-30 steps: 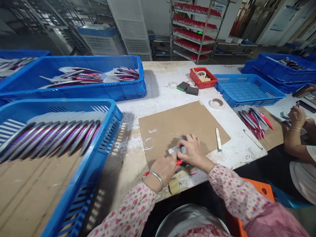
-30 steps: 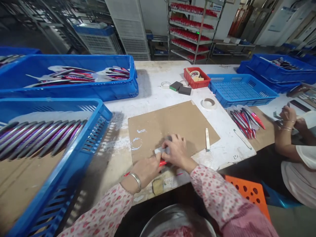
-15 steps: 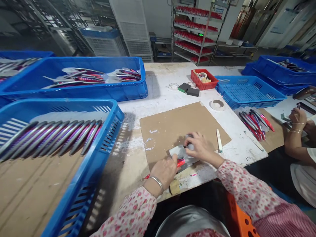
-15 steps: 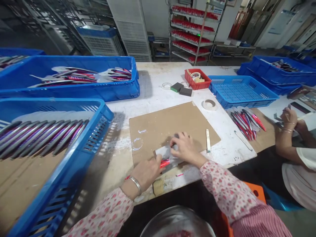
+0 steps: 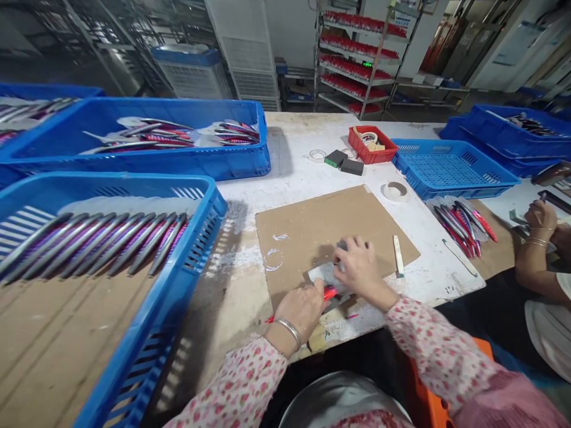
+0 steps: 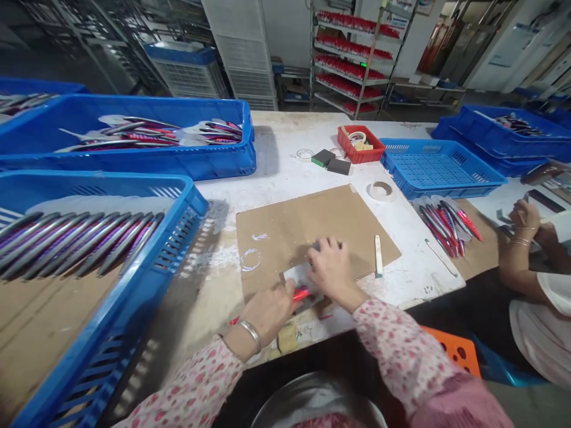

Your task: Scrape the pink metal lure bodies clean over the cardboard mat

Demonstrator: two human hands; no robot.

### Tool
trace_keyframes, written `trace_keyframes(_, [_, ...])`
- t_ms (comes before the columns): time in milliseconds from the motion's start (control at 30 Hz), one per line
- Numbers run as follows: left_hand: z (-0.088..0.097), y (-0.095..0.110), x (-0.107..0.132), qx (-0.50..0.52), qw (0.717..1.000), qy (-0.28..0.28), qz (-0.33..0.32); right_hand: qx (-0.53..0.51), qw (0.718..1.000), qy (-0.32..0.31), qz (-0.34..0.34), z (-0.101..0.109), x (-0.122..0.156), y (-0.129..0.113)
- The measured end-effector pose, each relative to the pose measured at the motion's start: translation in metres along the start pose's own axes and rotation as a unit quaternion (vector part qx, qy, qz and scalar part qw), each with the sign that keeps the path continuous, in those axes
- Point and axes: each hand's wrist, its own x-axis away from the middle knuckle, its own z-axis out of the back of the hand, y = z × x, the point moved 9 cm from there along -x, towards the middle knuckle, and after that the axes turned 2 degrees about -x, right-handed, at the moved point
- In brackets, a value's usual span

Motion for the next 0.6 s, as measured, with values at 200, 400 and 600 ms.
trace_keyframes(200, [0.0, -0.001, 0.002, 0.001, 1.0, -0.011, 0.016, -0.025, 0.999, 0.002, 0.033, 0.0, 0.002, 0.001])
trace_keyframes(400, [0.0, 0.0, 0.001, 0.008, 1.0, -0.003, 0.025, 0.001, 0.997, 0.072, 0.005, 0.005, 0.005, -0.008])
trace_keyframes(600, [0.001, -0.006, 0.008, 0.053, 0.996, -0.036, 0.065, -0.043, 0.988, 0.147, -0.018, 0.018, -0.003, 0.021])
